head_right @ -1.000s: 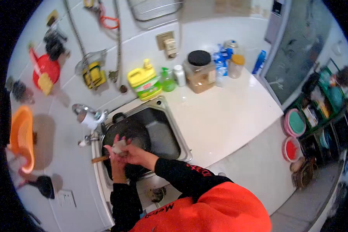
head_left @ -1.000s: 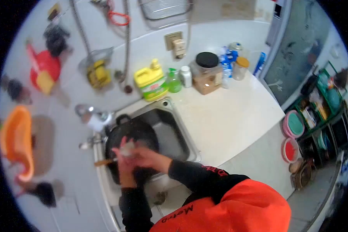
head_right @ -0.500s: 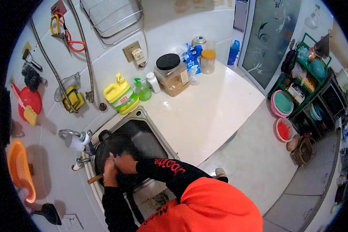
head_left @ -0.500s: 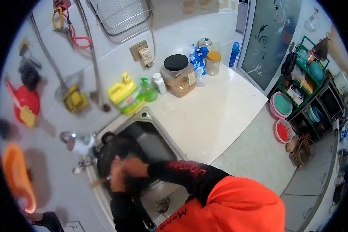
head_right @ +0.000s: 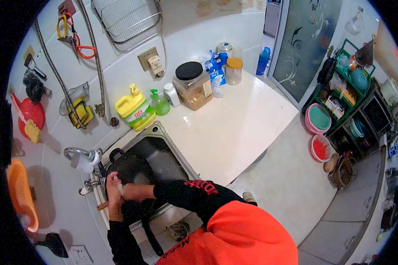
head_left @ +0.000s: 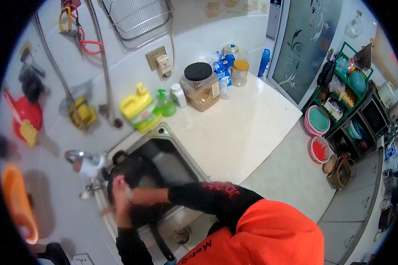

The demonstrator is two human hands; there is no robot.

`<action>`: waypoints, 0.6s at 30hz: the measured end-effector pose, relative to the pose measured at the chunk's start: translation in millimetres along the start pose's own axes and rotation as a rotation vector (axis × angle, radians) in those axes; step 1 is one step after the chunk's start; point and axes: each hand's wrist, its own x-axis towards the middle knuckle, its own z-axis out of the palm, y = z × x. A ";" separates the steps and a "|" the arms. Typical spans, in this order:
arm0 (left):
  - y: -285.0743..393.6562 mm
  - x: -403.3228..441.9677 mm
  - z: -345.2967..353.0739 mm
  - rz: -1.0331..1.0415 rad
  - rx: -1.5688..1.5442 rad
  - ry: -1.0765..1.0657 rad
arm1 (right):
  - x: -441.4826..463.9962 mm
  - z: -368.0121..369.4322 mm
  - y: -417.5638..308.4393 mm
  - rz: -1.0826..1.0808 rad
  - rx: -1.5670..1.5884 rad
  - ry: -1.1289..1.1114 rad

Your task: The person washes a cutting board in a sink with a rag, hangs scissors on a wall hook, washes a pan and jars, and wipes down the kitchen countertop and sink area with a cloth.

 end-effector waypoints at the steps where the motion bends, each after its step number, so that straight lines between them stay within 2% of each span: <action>1: -54.9 16.9 -10.1 0.079 0.201 0.140 | -5.3 9.9 10.8 -0.213 -0.502 0.073; 3: -88.5 11.0 -4.9 -0.082 0.179 0.284 | -21.7 25.4 7.9 0.366 -0.512 0.293; 7: -98.6 -12.8 -4.7 -0.345 -0.220 0.248 | -26.3 -1.4 -27.4 0.414 -0.558 0.222; 9: -57.5 -21.7 -2.8 -0.469 -0.556 0.119 | -24.0 -6.3 -33.2 0.393 -0.820 0.169; 10: -26.9 -25.0 -3.5 -0.522 -0.695 0.029 | -20.9 -5.1 -36.5 0.402 -0.821 0.173; 12: 28.4 -25.9 -7.2 -0.536 -0.850 -0.121 | -10.5 -11.2 -46.7 0.378 -0.539 0.396; 13: 43.9 -24.1 -8.8 -0.477 -0.856 -0.164 | -6.3 -14.4 -57.9 0.384 -0.545 0.402; 14: 48.3 -23.8 -9.4 -0.323 -0.816 -0.223 | -0.7 -16.3 -73.1 0.499 0.402 0.316; 15: 65.8 -28.0 -1.9 -0.323 -0.819 -0.226 | 4.5 -16.8 -85.6 0.539 1.348 0.174; 17: 126.4 -44.3 28.1 -0.020 -0.946 -0.520 | 14.3 -16.1 -104.5 0.512 1.402 0.189; 18: 149.5 -58.1 41.1 -0.066 -0.900 -0.264 | 17.8 -14.0 -111.5 0.489 1.464 0.201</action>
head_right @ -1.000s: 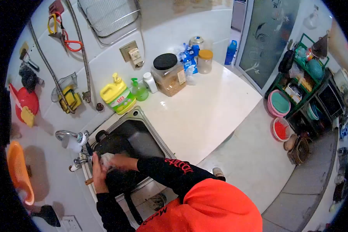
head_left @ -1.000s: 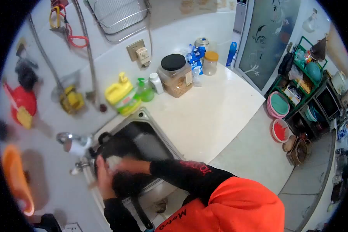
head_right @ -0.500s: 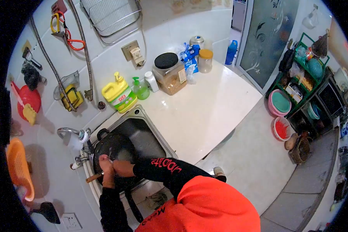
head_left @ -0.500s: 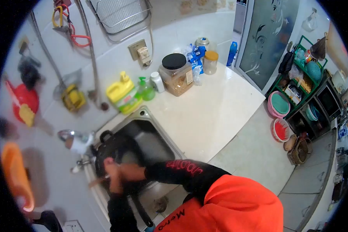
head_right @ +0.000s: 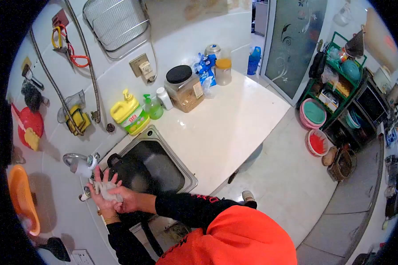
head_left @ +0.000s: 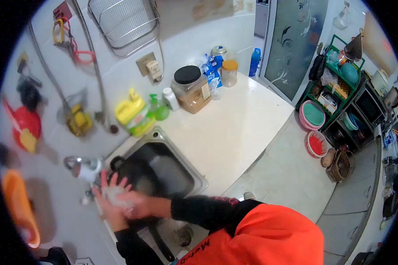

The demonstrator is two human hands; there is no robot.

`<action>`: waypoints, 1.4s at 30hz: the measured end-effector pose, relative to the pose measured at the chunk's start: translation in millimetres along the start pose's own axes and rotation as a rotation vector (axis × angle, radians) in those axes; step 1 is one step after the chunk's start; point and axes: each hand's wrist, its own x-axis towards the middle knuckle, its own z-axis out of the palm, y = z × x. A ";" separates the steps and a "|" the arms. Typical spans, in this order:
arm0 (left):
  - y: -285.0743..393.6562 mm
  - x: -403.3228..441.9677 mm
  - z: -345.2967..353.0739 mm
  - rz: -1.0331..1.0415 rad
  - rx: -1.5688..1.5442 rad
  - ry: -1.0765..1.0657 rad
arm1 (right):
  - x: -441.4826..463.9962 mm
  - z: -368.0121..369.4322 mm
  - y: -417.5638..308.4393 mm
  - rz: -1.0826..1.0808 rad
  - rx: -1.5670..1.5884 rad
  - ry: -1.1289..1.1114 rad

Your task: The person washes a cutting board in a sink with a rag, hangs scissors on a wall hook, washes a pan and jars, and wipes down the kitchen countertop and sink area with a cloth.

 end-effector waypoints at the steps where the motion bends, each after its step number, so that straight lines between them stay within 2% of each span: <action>1: 3.1 6.1 -14.7 0.002 -0.001 -0.008 | 0.4 8.2 2.1 -0.008 0.063 -0.017; 2: 11.1 13.6 -28.7 0.010 0.248 -0.107 | 2.0 13.2 5.2 -0.013 0.129 -0.034; 3: 11.0 14.5 -40.9 0.018 0.398 -0.077 | 2.8 16.3 7.9 -0.016 0.197 -0.051; 4: 12.3 14.4 -38.0 0.023 0.548 -0.047 | 4.4 3.6 6.0 -0.045 0.023 -0.173; 5: 7.2 14.9 -47.0 0.020 0.546 -0.043 | 5.8 -8.7 4.0 -0.094 -0.147 -0.291; 7: -8.7 25.7 -73.0 0.102 0.741 0.174 | -9.7 18.2 -8.9 -0.147 -0.922 0.395; 8: -16.7 29.9 -82.6 0.104 0.791 0.266 | 8.0 -19.0 6.6 -0.407 -1.152 0.307; 9: -25.6 32.1 -90.6 0.108 0.795 0.261 | 25.8 -56.6 22.3 -0.693 -1.378 0.268; 11: -48.4 36.8 -111.4 0.006 0.537 0.451 | -5.4 -38.3 22.5 -0.855 -1.564 0.353; 12: -60.0 40.3 -130.7 0.007 0.538 0.452 | -2.4 -55.7 28.6 -0.824 -1.619 0.353; 13: -70.2 45.5 -155.5 -0.018 0.546 0.587 | -6.7 -65.4 28.6 -0.823 -1.617 0.352; 14: -81.9 49.6 -175.0 -0.045 0.553 0.723 | -14.1 -72.1 29.2 -0.740 -1.795 0.326; 15: -91.9 50.4 -186.7 -0.047 0.560 0.728 | -18.4 -78.0 31.0 -0.650 -1.965 0.297; 16: -103.5 46.6 -204.7 -0.061 0.550 0.732 | -20.3 -85.6 31.6 -0.650 -1.956 0.294; 19: -133.6 41.0 -281.1 -0.070 0.425 0.624 | -27.6 -89.1 17.7 -0.583 -2.140 0.252; 20: -142.4 48.1 -323.5 -0.061 0.332 0.517 | -32.7 -74.7 8.0 -0.461 -2.240 0.268; 21: -136.2 58.5 -306.9 -0.069 0.229 0.397 | -36.5 -69.6 1.6 -0.333 -2.338 0.289; 22: -129.9 59.7 -290.9 -0.196 0.197 0.424 | -36.7 -68.8 -1.7 -0.328 -2.339 0.293; 24: -78.8 41.5 -100.3 -0.451 0.125 0.481 | -31.8 -76.7 -7.6 -0.604 -2.381 0.849; 25: -59.1 30.7 -61.2 -0.494 0.181 0.499 | -37.7 -66.6 -16.4 -0.596 -2.388 0.841; 27: -51.9 19.0 -33.0 -0.392 0.419 0.599 | -52.2 -30.3 -45.7 -0.335 -1.749 1.053; 28: -56.2 15.6 -37.4 -0.384 0.411 0.617 | -61.1 -32.8 -52.9 -0.326 -1.755 1.031; 30: -67.7 14.7 -44.6 -0.301 0.314 0.102 | -83.2 -42.7 -68.7 -0.379 -1.488 0.589; 31: -73.7 14.7 -41.6 -0.289 0.308 0.116 | -95.2 -45.9 -75.0 -0.368 -1.493 0.571; 33: -92.1 19.8 -8.1 0.036 0.473 0.318 | -124.3 -47.7 -88.1 -0.481 -1.824 0.871; 34: -97.9 22.8 1.7 0.119 0.632 0.336 | -135.4 -48.0 -95.6 -0.471 -1.829 0.856; 35: -103.9 26.6 11.3 0.122 0.626 0.352 | -146.2 -42.2 -102.7 -0.651 -1.770 0.648; 36: -110.2 31.0 21.3 0.097 0.638 0.206 | -157.4 -35.9 -108.3 -0.818 -1.687 0.439; 37: -116.6 34.1 33.4 0.071 0.649 0.061 | -167.5 -28.8 -110.8 -0.804 -1.681 0.425; 39: -128.9 38.1 81.8 -0.097 0.166 -0.048 | -187.8 -17.9 -118.9 -0.487 -1.141 0.564; 40: -130.9 43.6 104.3 -0.169 0.075 -0.055 | -202.7 -40.8 -134.1 -0.422 -0.767 0.567; 41: -135.2 50.3 119.3 -0.238 -0.018 -0.065 | -216.1 -66.3 -150.4 -0.500 -0.821 0.706; 42: -146.6 62.0 118.8 -0.225 -0.017 -0.058 | -229.4 -53.1 -174.3 -0.581 -0.879 0.842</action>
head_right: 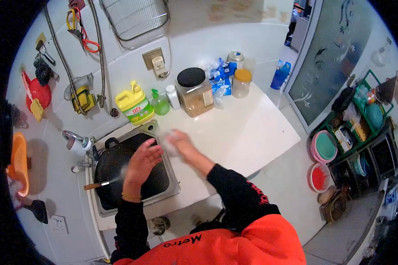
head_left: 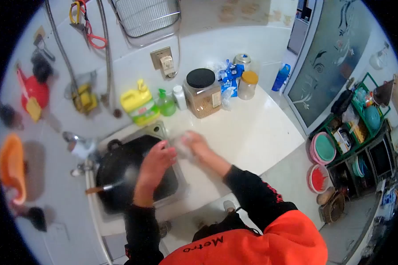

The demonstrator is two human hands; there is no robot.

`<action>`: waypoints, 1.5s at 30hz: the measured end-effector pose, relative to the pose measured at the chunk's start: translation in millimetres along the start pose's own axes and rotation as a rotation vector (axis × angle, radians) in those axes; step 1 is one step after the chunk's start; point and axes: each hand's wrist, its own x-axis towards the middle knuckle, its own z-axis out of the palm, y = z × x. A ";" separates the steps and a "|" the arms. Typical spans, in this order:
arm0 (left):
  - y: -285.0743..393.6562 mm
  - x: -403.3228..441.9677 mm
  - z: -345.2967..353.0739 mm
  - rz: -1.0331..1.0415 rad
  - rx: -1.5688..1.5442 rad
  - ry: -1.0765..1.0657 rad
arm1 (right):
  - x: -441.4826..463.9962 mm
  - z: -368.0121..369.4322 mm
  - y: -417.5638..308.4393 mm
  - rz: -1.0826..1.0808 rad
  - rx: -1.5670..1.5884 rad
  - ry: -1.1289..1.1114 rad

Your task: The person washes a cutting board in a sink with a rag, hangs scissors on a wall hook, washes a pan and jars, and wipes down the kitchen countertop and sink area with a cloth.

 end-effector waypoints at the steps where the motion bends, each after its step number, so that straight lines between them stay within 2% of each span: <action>1: -13.3 20.1 -10.4 -0.020 0.245 0.075 | -3.0 -26.9 -27.3 0.074 0.030 0.104; 2: -27.6 39.0 -19.1 -0.044 0.483 0.156 | 10.7 -52.1 -44.2 -0.084 -0.055 0.185; 3: -40.7 58.8 -20.2 -0.034 0.471 0.167 | 15.8 -72.3 -81.3 -0.075 -0.226 0.262; 5: -63.1 104.9 -13.0 0.163 0.895 0.170 | 73.4 -124.1 -99.5 -0.480 -0.459 0.360; 6: -69.4 129.5 -8.5 0.326 1.099 0.176 | 101.9 -145.1 -121.6 -0.601 -0.779 0.345; 8: -71.8 181.7 2.4 0.576 1.398 0.203 | 156.8 -149.4 -144.0 -0.758 -1.034 0.426; 9: -70.2 206.0 5.2 0.658 1.493 0.222 | 185.6 -150.6 -146.0 -0.764 -1.029 0.414; 11: -75.9 253.3 -8.7 0.690 1.577 0.235 | 232.3 -149.1 -131.9 -0.747 -1.442 0.241; 13: -79.7 277.4 -13.4 0.700 1.664 0.219 | 225.2 -125.1 -121.3 -0.543 -1.652 0.136; 14: -78.3 280.9 -12.2 0.652 1.684 0.261 | 222.7 -119.2 -120.1 -0.576 -1.695 0.034; 15: -78.3 280.4 -8.7 0.598 1.702 0.301 | 217.3 -119.9 -113.6 -0.644 -1.601 -0.052; 16: -77.8 278.1 -6.2 0.480 1.516 0.253 | 202.1 -123.9 -102.7 -0.808 -1.463 -0.028; 17: -83.8 277.7 -3.9 0.464 1.509 0.243 | 184.9 -126.2 -94.2 -0.971 -1.319 -0.002; 19: -91.4 275.5 -9.3 0.426 1.488 0.341 | 159.1 -141.4 -95.3 -1.024 -1.250 0.004; 20: -102.9 275.6 -22.0 0.545 1.422 0.368 | 146.9 -146.9 -97.0 -1.084 -1.171 0.005; 21: -104.4 270.9 -24.4 0.522 1.427 0.385 | 138.7 -148.4 -98.0 -1.103 -1.119 0.119; 23: -103.8 270.0 -26.4 0.178 1.272 0.285 | 133.8 -140.3 -80.7 -1.003 -1.292 0.308; 25: -109.3 261.2 -31.2 0.125 1.228 0.269 | 124.9 -130.4 -73.8 -1.017 -1.272 0.272; 27: -115.3 255.7 -48.7 0.442 1.418 0.207 | 107.0 -131.9 -64.7 -1.025 -1.262 0.252; 28: -111.3 259.0 -85.3 0.747 1.681 0.007 | 93.5 -137.1 -58.5 -0.996 -1.254 0.110; 29: -91.0 243.1 -78.4 0.528 1.528 0.208 | 81.4 -138.9 -52.9 -0.968 -1.246 -0.033; 30: -70.6 227.7 -69.3 0.318 1.351 0.397 | 70.7 -138.3 -41.7 -0.970 -1.246 -0.048; 32: -41.6 208.3 -102.1 0.341 1.362 0.513 | 57.0 -137.1 -15.7 -0.699 -1.106 -0.131; 33: -30.0 194.2 -112.1 0.353 1.368 0.518 | 58.4 -129.6 -11.7 -0.699 -1.107 -0.147; 35: -17.2 169.1 -116.2 0.185 1.255 0.545 | 71.7 -100.5 -1.4 -0.658 -1.061 -0.169; 36: -16.4 155.6 -117.0 0.181 1.256 0.559 | 90.8 -86.0 7.1 -0.702 -1.109 -0.178; 38: -19.3 131.3 -117.8 0.132 1.291 0.432 | 134.1 -51.6 21.4 -0.640 -1.178 -0.156; 39: -21.1 119.5 -115.6 0.128 1.300 0.436 | 156.4 -38.4 42.8 -0.640 -1.168 -0.156; 41: -25.3 101.1 -115.1 0.122 1.056 0.427 | 194.5 -21.5 91.5 -0.496 -1.172 -0.131; 42: -24.0 92.1 -119.4 0.149 1.210 0.390 | 194.3 -16.1 97.6 -0.502 -1.172 -0.132; 43: -20.3 86.7 -124.8 0.149 1.205 0.392 | 187.4 -13.4 105.6 -0.567 -1.279 -0.133; 45: -20.3 70.6 -122.4 -0.034 1.124 0.395 | 156.0 -21.2 117.0 -0.608 -1.405 -0.150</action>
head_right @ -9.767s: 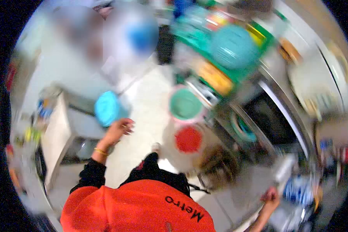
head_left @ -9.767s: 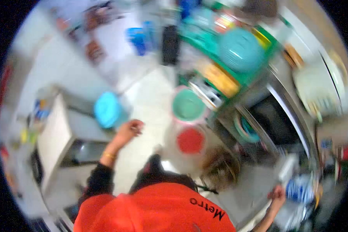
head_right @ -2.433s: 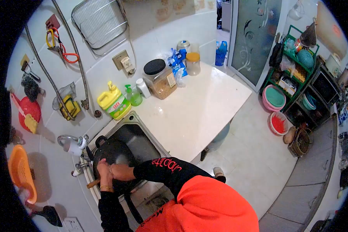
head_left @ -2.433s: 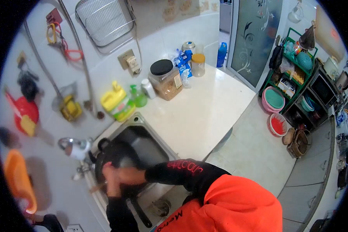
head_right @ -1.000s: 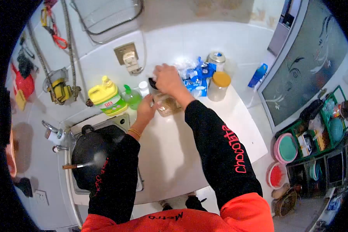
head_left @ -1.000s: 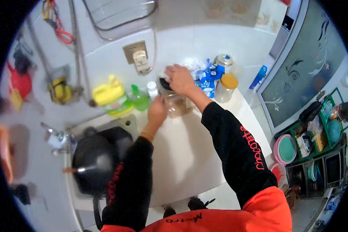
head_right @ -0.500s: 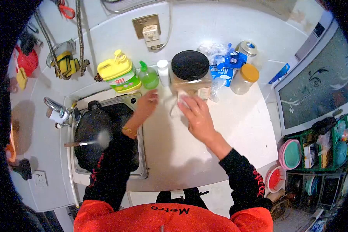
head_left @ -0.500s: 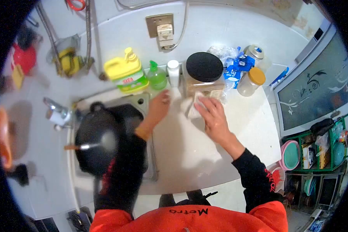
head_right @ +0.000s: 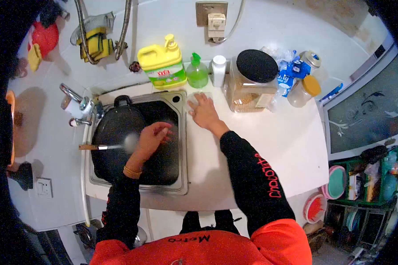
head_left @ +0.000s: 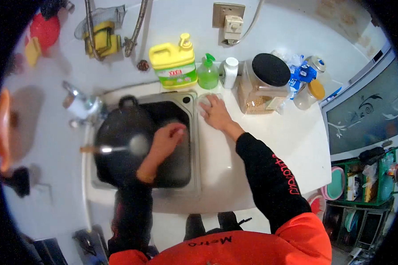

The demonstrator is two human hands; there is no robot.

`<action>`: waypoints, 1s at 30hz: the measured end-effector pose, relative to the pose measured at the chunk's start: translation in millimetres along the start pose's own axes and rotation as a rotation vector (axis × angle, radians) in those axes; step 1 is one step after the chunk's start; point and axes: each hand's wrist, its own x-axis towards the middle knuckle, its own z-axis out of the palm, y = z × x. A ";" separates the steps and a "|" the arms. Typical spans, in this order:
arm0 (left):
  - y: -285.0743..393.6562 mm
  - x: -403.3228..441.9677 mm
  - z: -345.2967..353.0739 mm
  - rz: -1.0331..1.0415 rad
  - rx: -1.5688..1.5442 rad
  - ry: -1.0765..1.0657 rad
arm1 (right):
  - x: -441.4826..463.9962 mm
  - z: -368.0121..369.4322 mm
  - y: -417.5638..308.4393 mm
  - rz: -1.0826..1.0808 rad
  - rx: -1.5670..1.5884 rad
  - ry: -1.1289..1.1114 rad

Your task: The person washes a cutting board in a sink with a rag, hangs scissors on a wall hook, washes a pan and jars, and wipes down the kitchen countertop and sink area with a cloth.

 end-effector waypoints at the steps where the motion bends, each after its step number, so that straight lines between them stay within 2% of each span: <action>1: -1.7 -2.6 3.1 0.003 -0.017 -0.007 | -17.5 -8.1 3.6 -0.133 0.079 -0.044; 2: -0.6 -2.4 5.2 -0.008 -0.037 0.011 | -31.7 -19.5 7.3 -0.273 0.155 -0.082; 4: 5.9 0.8 10.6 -0.008 -0.062 0.026 | -73.0 -58.9 -2.6 -0.341 0.164 -0.251; 8: 46.5 25.1 35.6 0.257 0.113 0.068 | -86.8 -95.4 8.0 -0.331 0.132 -0.380; 10: 69.9 48.4 55.9 0.429 0.139 0.104 | -50.3 -97.1 16.4 -0.105 0.049 -0.289; 11: 80.6 64.6 66.8 0.498 0.118 0.110 | -38.9 -77.5 27.3 -0.100 0.051 -0.274; 13: 124.6 83.9 79.3 0.607 0.338 0.150 | -20.3 -21.3 47.9 0.010 -0.058 0.066; 15: 156.8 106.2 88.1 0.810 0.383 0.064 | -28.4 -18.3 39.1 0.040 0.032 0.110; 16: 170.9 113.8 92.4 0.807 0.385 0.038 | -45.7 -20.3 32.4 0.074 0.112 0.130; 17: 187.3 119.0 99.2 0.759 0.518 -0.001 | -65.2 -39.1 23.7 -0.047 -0.009 0.125; 18: 203.1 125.8 108.3 0.724 0.646 -0.031 | -84.9 -49.0 24.2 -0.031 -0.022 0.122; 19: 218.0 131.9 117.2 0.744 0.633 -0.038 | -100.4 -60.5 26.1 -0.070 0.084 0.059; 20: 231.6 137.8 124.8 0.644 0.803 -0.124 | -112.9 -72.6 29.5 -0.109 0.190 -0.002; 21: 243.9 145.3 131.7 0.539 0.973 -0.204 | -122.3 -86.9 33.6 -0.102 0.169 0.005; 23: 253.7 164.3 137.2 0.535 1.041 -0.258 | -138.3 -113.8 40.5 -0.007 0.218 -0.254; 24: 253.8 175.4 137.2 0.505 1.119 -0.311 | -143.8 -130.1 41.8 0.006 0.208 -0.245; 26: 259.0 190.3 131.7 0.540 1.084 -0.362 | -154.0 -155.0 42.1 0.210 0.348 -0.261; 27: 267.6 190.6 129.8 0.473 1.039 -0.398 | -161.1 -159.6 47.1 0.229 0.357 -0.248; 28: 273.4 189.4 129.8 0.402 0.997 -0.434 | -168.6 -163.6 52.9 0.392 0.402 -0.211; 29: 267.8 188.7 133.6 0.473 1.028 -0.369 | -174.9 -166.4 58.0 0.555 0.450 -0.171; 30: 269.6 180.3 138.9 0.477 1.048 -0.387 | -179.2 -174.3 56.3 0.571 0.467 -0.158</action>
